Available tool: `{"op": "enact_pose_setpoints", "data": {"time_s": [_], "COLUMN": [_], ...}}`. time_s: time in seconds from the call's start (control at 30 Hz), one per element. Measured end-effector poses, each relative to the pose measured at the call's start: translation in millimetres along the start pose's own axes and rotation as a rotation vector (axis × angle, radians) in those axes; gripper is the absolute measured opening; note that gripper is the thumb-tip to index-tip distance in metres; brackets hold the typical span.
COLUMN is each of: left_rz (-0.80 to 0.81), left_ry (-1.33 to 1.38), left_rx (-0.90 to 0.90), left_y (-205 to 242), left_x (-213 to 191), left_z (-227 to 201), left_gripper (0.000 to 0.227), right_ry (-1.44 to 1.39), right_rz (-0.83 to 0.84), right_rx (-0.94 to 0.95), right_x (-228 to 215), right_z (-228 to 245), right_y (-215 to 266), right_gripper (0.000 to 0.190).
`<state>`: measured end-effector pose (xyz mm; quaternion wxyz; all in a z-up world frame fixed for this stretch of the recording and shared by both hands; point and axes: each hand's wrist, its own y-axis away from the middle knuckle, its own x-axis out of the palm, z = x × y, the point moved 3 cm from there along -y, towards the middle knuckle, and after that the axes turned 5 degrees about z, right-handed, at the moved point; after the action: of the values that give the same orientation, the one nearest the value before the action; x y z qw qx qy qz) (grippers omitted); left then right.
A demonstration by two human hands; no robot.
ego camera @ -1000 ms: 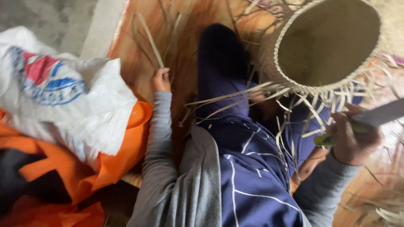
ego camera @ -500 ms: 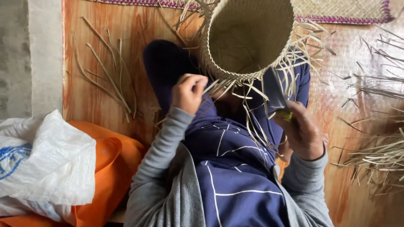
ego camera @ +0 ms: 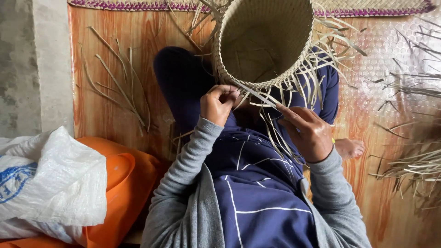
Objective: Trimming the excess straw ends from the rim of a hand-woven basket using a knife
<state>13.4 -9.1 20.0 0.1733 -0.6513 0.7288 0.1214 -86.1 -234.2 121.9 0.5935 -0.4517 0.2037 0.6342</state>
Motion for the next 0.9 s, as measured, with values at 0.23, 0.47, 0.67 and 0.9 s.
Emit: {"op": "enact_pose_setpoints", "data": {"time_s": [0.23,0.47,0.67,0.9], "left_rz": [-0.034,-0.103,-0.163,-0.22], "left_ry": [0.06,0.009,-0.004,-0.147], "left_rx": [-0.03,0.002,0.066,0.161], "left_y": [6.1,11.5,10.7,10.0], "left_x": [6.3,12.1,9.3,9.0], "left_z": [16.5,35.3,20.2,12.9], "left_gripper": [0.005,0.003,0.006,0.013], "right_ry": [0.077,0.154,0.244,0.338], "right_rz": [0.025,0.05,0.044,0.027], "right_rx": [-0.001,-0.023,-0.019,-0.001], "right_x": [12.0,19.4,24.5,26.5], "right_z": [3.9,3.7,10.6,25.3], "right_y": [0.7,3.6,4.3,5.8], "right_gripper": [0.028,0.029,0.029,0.033]}}
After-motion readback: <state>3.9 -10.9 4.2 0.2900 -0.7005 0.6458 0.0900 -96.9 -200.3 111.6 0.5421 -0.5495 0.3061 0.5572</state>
